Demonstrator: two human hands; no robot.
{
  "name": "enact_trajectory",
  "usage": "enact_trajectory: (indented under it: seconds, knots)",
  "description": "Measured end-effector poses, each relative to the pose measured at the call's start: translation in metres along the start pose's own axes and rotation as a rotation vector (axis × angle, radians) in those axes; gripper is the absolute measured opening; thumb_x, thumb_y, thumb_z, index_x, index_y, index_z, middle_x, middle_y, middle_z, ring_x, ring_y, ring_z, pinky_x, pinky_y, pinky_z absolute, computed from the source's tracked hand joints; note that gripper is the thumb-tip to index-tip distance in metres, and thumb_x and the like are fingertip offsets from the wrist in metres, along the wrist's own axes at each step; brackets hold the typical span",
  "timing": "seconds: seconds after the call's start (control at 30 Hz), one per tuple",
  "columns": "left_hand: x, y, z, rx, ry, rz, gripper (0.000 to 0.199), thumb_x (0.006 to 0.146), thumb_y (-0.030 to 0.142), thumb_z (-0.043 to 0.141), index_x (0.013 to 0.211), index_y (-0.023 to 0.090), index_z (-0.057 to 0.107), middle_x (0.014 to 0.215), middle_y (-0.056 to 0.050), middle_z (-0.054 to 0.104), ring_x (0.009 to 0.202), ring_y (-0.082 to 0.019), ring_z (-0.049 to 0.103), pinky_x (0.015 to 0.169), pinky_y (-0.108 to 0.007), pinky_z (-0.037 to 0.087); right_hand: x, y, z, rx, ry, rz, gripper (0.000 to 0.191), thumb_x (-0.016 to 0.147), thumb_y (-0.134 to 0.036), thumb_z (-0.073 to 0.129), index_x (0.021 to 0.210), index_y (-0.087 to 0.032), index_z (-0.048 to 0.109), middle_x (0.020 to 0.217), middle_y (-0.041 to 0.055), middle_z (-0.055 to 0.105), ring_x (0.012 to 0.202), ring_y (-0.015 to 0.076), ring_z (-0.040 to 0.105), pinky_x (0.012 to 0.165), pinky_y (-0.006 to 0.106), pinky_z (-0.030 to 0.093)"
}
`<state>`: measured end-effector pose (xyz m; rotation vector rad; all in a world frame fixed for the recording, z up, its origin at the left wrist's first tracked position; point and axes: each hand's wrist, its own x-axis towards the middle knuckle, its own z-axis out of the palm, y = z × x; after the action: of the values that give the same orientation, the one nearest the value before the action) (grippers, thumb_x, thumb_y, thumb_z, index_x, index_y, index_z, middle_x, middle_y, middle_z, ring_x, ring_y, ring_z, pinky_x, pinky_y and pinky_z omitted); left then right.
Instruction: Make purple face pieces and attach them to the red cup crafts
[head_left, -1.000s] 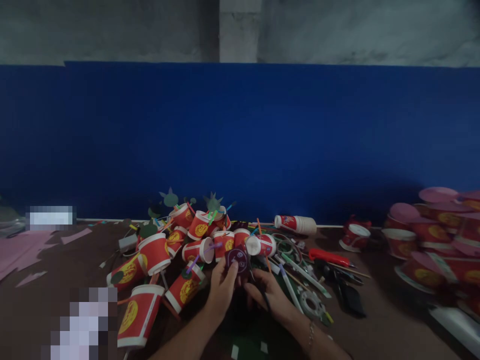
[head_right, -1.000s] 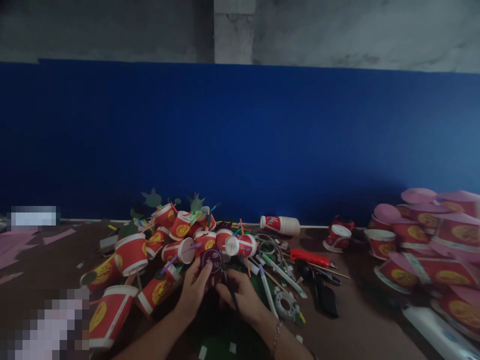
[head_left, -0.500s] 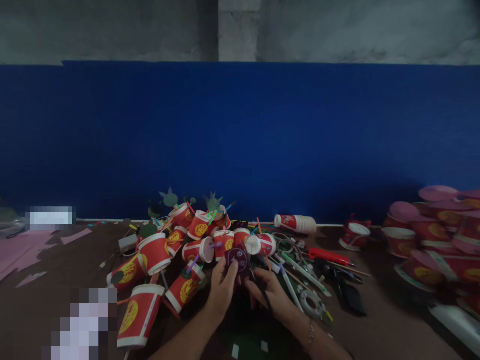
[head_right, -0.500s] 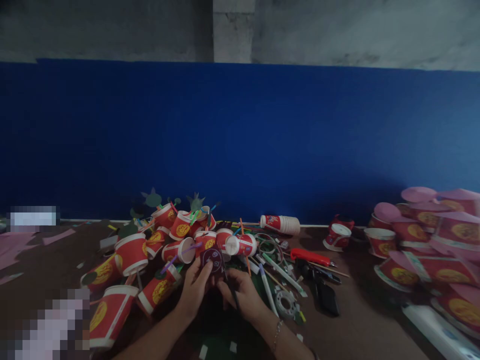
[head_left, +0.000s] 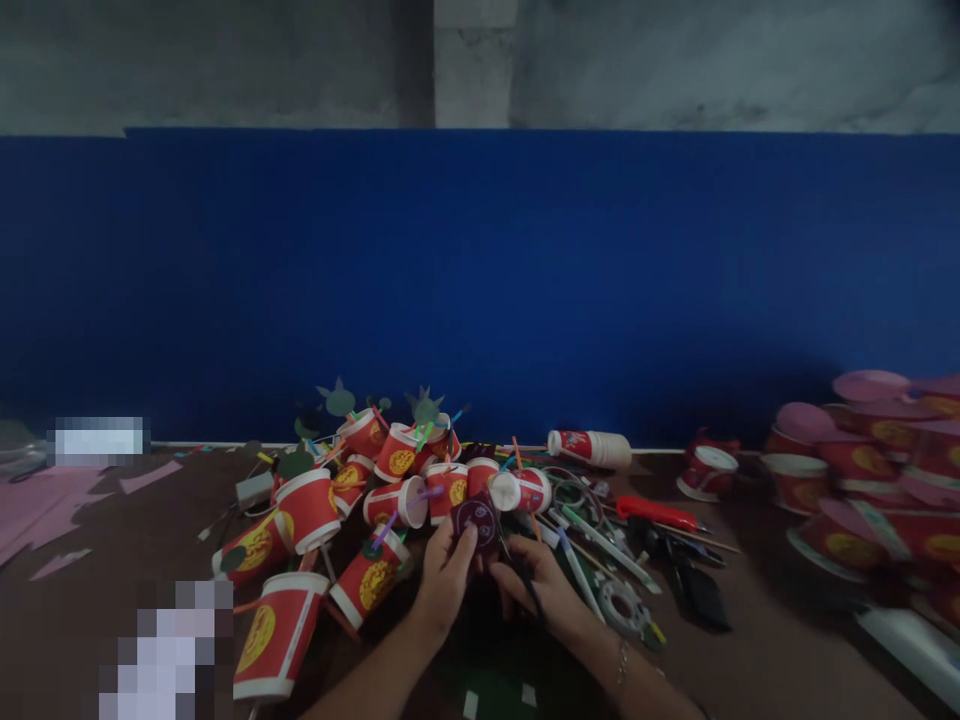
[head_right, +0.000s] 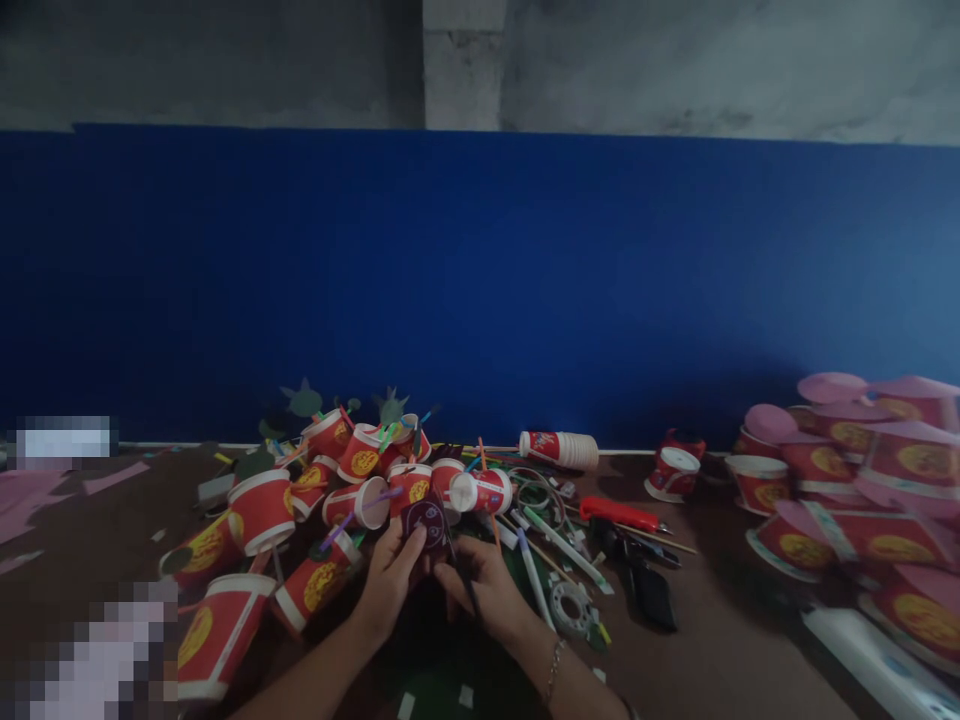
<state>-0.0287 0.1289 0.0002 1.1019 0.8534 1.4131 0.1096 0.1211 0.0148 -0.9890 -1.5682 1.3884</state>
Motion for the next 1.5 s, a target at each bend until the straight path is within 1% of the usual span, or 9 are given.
enact_trajectory:
  seconds: [0.23, 0.43, 0.67, 0.8, 1.0, 1.17, 1.27, 1.4, 1.5]
  knots:
    - [-0.001, 0.0, 0.0, -0.042, 0.036, -0.027, 0.03, 0.074, 0.043, 0.062, 0.077, 0.014, 0.056, 0.061, 0.004, 0.049, 0.052, -0.007, 0.04, 0.049, -0.018, 0.034, 0.002, 0.003, 0.0, 0.004, 0.012, 0.029, 0.037, 0.067, -0.049, 0.066, 0.067, -0.017, 0.048, 0.04, -0.0083, 0.045, 0.03, 0.0056, 0.04, 0.03, 0.015, 0.028]
    - [0.0, 0.001, 0.001, -0.074, 0.061, -0.051, 0.029, 0.074, 0.043, 0.063, 0.077, 0.014, 0.057, 0.061, 0.003, 0.052, 0.053, -0.007, 0.041, 0.05, -0.018, 0.033, 0.002, 0.002, -0.001, -0.023, 0.013, 0.001, 0.036, 0.068, -0.049, 0.065, 0.066, -0.017, 0.049, 0.042, -0.0078, 0.046, 0.031, 0.0053, 0.041, 0.032, 0.016, 0.03]
    - [0.0, 0.0, 0.001, -0.008, 0.047, -0.041, 0.034, 0.076, 0.045, 0.06, 0.066, 0.013, 0.053, 0.054, 0.004, 0.046, 0.049, -0.007, 0.037, 0.047, -0.019, 0.03, 0.002, 0.003, 0.0, -0.005, 0.007, 0.007, 0.036, 0.068, -0.049, 0.066, 0.069, -0.017, 0.05, 0.042, -0.0081, 0.046, 0.032, 0.006, 0.042, 0.033, 0.017, 0.032]
    - [0.0, 0.001, 0.0, 0.06, 0.034, -0.023, 0.034, 0.077, 0.046, 0.058, 0.068, 0.013, 0.055, 0.054, 0.004, 0.047, 0.049, -0.007, 0.038, 0.047, -0.019, 0.03, 0.002, 0.007, -0.002, -0.02, -0.002, -0.028, 0.037, 0.07, -0.05, 0.064, 0.071, -0.016, 0.051, 0.043, -0.0076, 0.047, 0.033, 0.006, 0.042, 0.034, 0.017, 0.032]
    - [0.0, -0.001, 0.0, 0.02, 0.046, -0.06, 0.035, 0.074, 0.047, 0.061, 0.069, 0.013, 0.057, 0.055, 0.003, 0.051, 0.049, -0.008, 0.041, 0.048, -0.019, 0.032, 0.003, 0.012, -0.003, -0.025, 0.005, -0.019, 0.036, 0.07, -0.05, 0.064, 0.067, -0.017, 0.049, 0.041, -0.0078, 0.046, 0.032, 0.0062, 0.042, 0.033, 0.017, 0.031]
    - [-0.002, 0.005, 0.006, -0.063, 0.155, -0.094, 0.036, 0.069, 0.048, 0.066, 0.073, 0.013, 0.059, 0.058, 0.003, 0.053, 0.049, -0.007, 0.042, 0.047, -0.018, 0.033, 0.003, 0.009, -0.002, -0.027, 0.014, -0.014, 0.037, 0.069, -0.051, 0.064, 0.067, -0.018, 0.048, 0.04, -0.0084, 0.045, 0.03, 0.0058, 0.041, 0.032, 0.016, 0.029]
    - [-0.002, 0.007, 0.008, -0.063, 0.186, -0.101, 0.037, 0.066, 0.049, 0.068, 0.07, 0.014, 0.058, 0.056, 0.004, 0.05, 0.047, -0.006, 0.04, 0.046, -0.018, 0.032, 0.003, 0.008, -0.001, -0.021, 0.014, 0.009, 0.037, 0.07, -0.052, 0.063, 0.067, -0.017, 0.049, 0.039, -0.0083, 0.045, 0.03, 0.0058, 0.04, 0.031, 0.016, 0.028]
    - [0.0, 0.002, 0.004, 0.007, 0.152, -0.066, 0.037, 0.069, 0.049, 0.066, 0.064, 0.014, 0.054, 0.051, 0.006, 0.046, 0.046, -0.006, 0.038, 0.046, -0.018, 0.031, 0.003, 0.006, -0.001, 0.008, 0.006, -0.012, 0.036, 0.069, -0.05, 0.066, 0.072, -0.017, 0.051, 0.044, -0.0071, 0.048, 0.034, 0.0065, 0.044, 0.034, 0.017, 0.033]
    - [0.001, -0.002, 0.001, 0.045, 0.112, -0.05, 0.035, 0.073, 0.047, 0.062, 0.066, 0.014, 0.055, 0.051, 0.006, 0.046, 0.047, -0.007, 0.038, 0.046, -0.018, 0.031, 0.003, 0.006, -0.001, 0.017, 0.005, -0.025, 0.036, 0.069, -0.05, 0.066, 0.072, -0.017, 0.052, 0.047, -0.0071, 0.047, 0.035, 0.0059, 0.043, 0.035, 0.017, 0.034]
